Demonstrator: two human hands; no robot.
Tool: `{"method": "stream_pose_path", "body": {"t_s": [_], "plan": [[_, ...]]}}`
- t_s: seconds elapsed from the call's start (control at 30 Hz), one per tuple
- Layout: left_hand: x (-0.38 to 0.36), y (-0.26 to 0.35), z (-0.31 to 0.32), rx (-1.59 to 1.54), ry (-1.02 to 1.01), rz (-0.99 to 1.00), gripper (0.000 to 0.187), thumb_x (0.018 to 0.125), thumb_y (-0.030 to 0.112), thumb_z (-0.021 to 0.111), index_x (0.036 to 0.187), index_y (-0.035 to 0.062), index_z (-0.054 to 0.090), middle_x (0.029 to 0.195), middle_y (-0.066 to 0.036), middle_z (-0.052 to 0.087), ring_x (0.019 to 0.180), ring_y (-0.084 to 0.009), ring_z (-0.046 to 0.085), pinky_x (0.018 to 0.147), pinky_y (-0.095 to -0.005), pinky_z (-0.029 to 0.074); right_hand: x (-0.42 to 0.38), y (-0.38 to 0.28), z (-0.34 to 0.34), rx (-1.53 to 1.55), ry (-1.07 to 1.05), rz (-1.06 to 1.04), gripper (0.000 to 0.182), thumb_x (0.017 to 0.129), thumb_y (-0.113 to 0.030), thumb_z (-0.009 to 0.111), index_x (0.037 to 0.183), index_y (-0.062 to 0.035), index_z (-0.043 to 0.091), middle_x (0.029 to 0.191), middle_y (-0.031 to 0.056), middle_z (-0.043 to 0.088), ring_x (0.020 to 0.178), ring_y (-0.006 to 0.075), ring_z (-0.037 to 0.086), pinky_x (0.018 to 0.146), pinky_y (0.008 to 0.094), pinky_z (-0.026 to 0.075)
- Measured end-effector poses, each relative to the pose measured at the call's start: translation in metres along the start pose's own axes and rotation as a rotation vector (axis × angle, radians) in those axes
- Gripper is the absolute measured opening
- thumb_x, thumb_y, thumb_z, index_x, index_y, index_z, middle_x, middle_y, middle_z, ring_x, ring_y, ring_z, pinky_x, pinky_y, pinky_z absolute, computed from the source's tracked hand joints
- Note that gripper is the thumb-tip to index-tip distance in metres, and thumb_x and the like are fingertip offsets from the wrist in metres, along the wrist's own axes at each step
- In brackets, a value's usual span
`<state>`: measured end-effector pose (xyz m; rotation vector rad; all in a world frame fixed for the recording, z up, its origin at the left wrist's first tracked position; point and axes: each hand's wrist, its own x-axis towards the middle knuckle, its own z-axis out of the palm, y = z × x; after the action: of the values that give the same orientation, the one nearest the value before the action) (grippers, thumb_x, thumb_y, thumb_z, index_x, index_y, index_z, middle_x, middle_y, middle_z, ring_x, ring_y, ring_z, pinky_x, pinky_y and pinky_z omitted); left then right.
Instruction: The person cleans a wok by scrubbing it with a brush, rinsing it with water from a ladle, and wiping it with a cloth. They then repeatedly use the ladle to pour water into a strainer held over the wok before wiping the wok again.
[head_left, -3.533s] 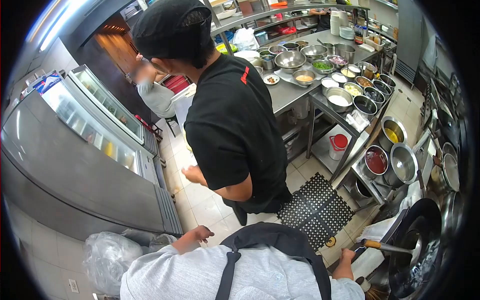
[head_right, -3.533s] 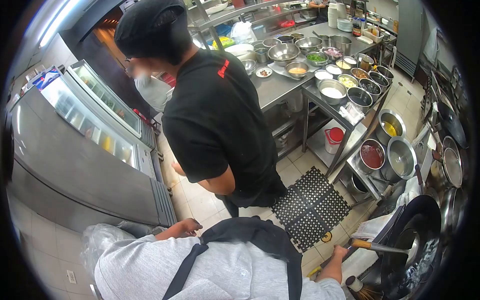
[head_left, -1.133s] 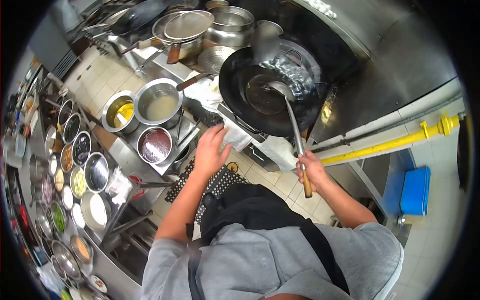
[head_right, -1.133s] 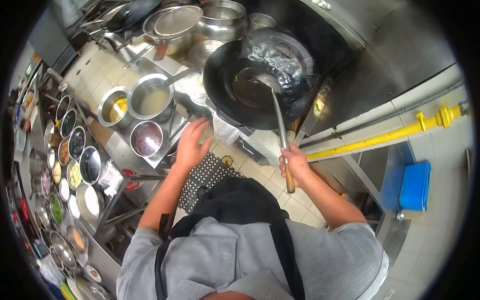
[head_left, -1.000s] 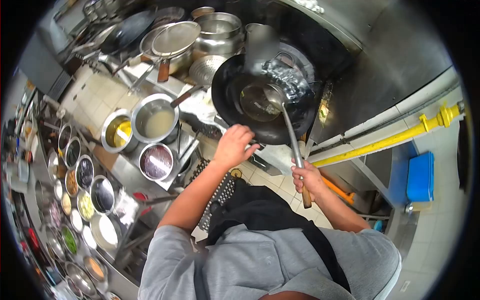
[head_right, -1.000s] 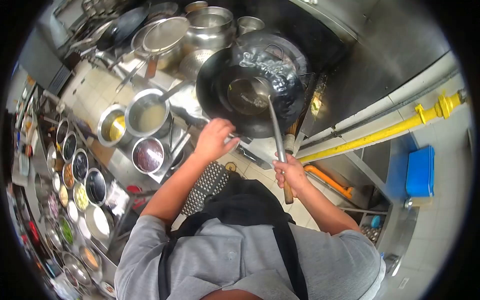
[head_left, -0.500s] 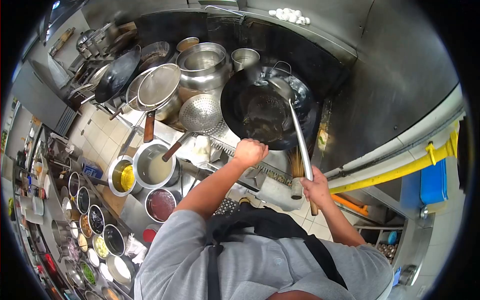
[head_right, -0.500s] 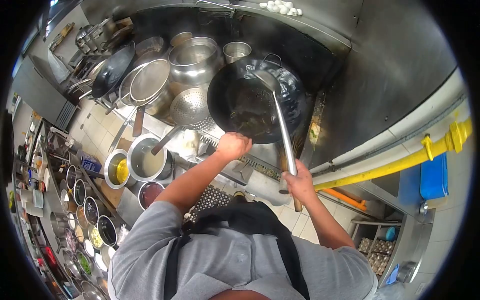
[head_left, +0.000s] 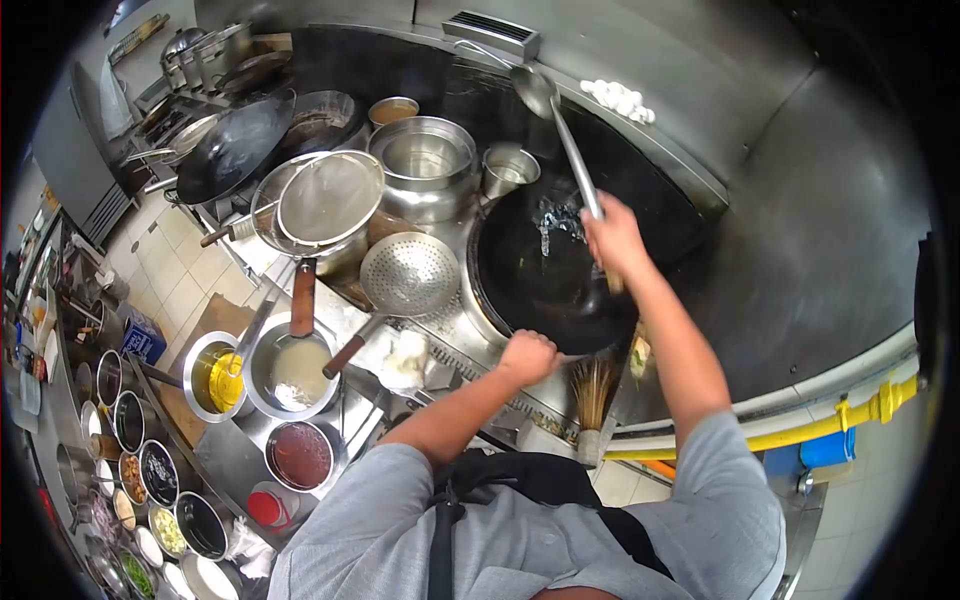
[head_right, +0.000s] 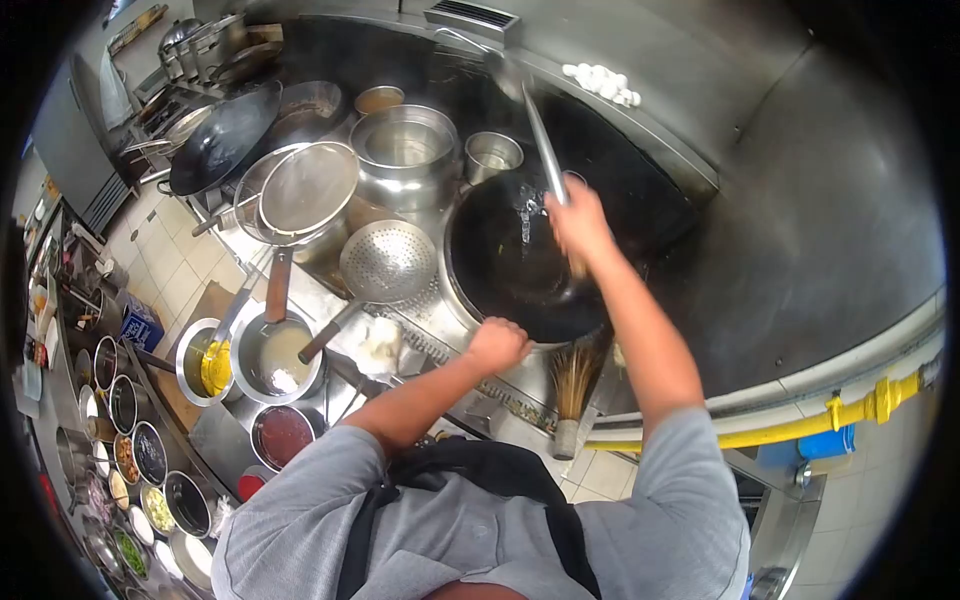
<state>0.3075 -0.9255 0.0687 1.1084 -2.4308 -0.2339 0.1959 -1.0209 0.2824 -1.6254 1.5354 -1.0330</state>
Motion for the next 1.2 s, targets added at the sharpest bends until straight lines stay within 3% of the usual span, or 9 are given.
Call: {"method": "stream_pose_path", "body": {"t_s": [0.1, 0.17, 0.27, 0.37, 0.57, 0.87, 0.97, 1.07, 1.2], "plan": [[-0.021, -0.01, -0.042, -0.153, 0.056, -0.008, 0.035, 0.081, 0.031, 0.061, 0.102, 0.0028, 0.061, 0.106, -0.018, 0.059, 0.103, -0.0309, 0.055, 0.087, -0.0432, 0.043, 0.135, -0.036, 0.036, -0.406, 0.053, -0.083, 0.024, 0.084, -0.019, 0.059, 0.102, -0.0031, 0.057, 0.074, 0.0166, 0.064, 0.059, 0.0277, 0.064, 0.054, 0.0403, 0.052], [-0.043, -0.031, -0.056, -0.211, 0.193, 0.01, 0.048, 0.08, 0.029, 0.064, 0.117, 0.0002, 0.054, 0.119, -0.02, 0.053, 0.114, -0.0332, 0.048, 0.095, -0.0451, 0.04, 0.202, -0.052, 0.06, -0.797, 0.222, -0.337, 0.033, 0.083, -0.022, 0.057, 0.11, -0.0025, 0.057, 0.102, 0.0255, 0.064, 0.096, 0.0365, 0.064, 0.083, 0.0445, 0.051], [-0.087, -0.076, -0.068, -0.202, 0.177, -0.365, 0.066, 0.073, 0.025, 0.07, 0.128, -0.0017, 0.044, 0.126, -0.021, 0.047, 0.116, -0.0348, 0.046, 0.098, -0.0469, 0.037, 0.251, -0.084, 0.085, -0.852, 0.183, -0.181, 0.038, 0.084, -0.022, 0.056, 0.117, -0.0025, 0.056, 0.116, 0.0258, 0.059, 0.114, 0.0389, 0.054, 0.096, 0.045, 0.043], [-0.132, -0.116, -0.076, -0.187, 0.145, -0.65, 0.074, 0.069, 0.023, 0.072, 0.13, -0.0049, 0.041, 0.129, -0.021, 0.047, 0.117, -0.0348, 0.045, 0.098, -0.0451, 0.036, 0.246, -0.097, 0.084, -1.019, 0.022, -0.196, 0.041, 0.085, -0.02, 0.056, 0.121, -0.0015, 0.054, 0.111, 0.0263, 0.06, 0.108, 0.0399, 0.057, 0.094, 0.0445, 0.045], [-0.154, -0.152, -0.089, -0.197, 0.218, -0.636, 0.079, 0.072, 0.025, 0.073, 0.131, -0.0095, 0.035, 0.131, -0.029, 0.042, 0.12, -0.0418, 0.041, 0.101, -0.0467, 0.034, 0.077, -0.141, 0.056, -0.978, -0.086, -0.327, 0.049, 0.085, -0.016, 0.057, 0.132, -0.0043, 0.047, 0.108, 0.0281, 0.06, 0.106, 0.0407, 0.057, 0.092, 0.0446, 0.045], [-0.175, -0.168, -0.057, -0.264, 0.069, -0.71, 0.053, 0.069, 0.034, 0.075, 0.103, -0.0034, 0.057, 0.101, -0.019, 0.056, 0.099, -0.036, 0.053, 0.085, -0.0444, 0.045, 0.214, -0.013, 0.215, -0.916, -0.416, 0.221, 0.023, 0.084, -0.018, 0.058, 0.096, 0.0015, 0.06, 0.072, 0.0168, 0.063, 0.061, 0.027, 0.062, 0.059, 0.0411, 0.05], [-0.164, -0.168, -0.057, -0.206, -0.011, -0.711, 0.047, 0.062, 0.034, 0.079, 0.092, 0.0021, 0.06, 0.095, -0.015, 0.055, 0.097, -0.0323, 0.054, 0.082, -0.0436, 0.045, 0.292, 0.068, 0.272, -0.405, -0.476, 0.47, 0.026, 0.091, -0.018, 0.054, 0.069, -0.004, 0.055, 0.053, 0.0059, 0.055, 0.038, 0.0208, 0.05, 0.043, 0.0364, 0.047], [-0.16, -0.17, -0.047, -0.194, -0.042, -0.787, 0.048, 0.058, 0.033, 0.081, 0.091, 0.0047, 0.06, 0.097, -0.013, 0.057, 0.097, -0.0323, 0.054, 0.084, -0.0448, 0.044, 0.262, 0.029, 0.288, 0.459, -0.428, 0.956, 0.024, 0.09, -0.01, 0.05, 0.067, -0.009, 0.045, 0.052, -0.0011, 0.045, 0.04, 0.0082, 0.043, 0.035, 0.0218, 0.035], [-0.156, -0.162, -0.055, -0.118, -0.042, -0.784, 0.049, 0.056, 0.032, 0.081, 0.091, 0.0047, 0.06, 0.093, -0.013, 0.058, 0.094, -0.0314, 0.056, 0.083, -0.0446, 0.043, 0.248, 0.056, 0.262, 1.13, -0.62, 1.034, 0.02, 0.093, -0.012, 0.045, 0.076, -0.0025, 0.045, 0.052, -0.0035, 0.039, 0.04, 0.005, 0.042, 0.034, 0.019, 0.037]]}}
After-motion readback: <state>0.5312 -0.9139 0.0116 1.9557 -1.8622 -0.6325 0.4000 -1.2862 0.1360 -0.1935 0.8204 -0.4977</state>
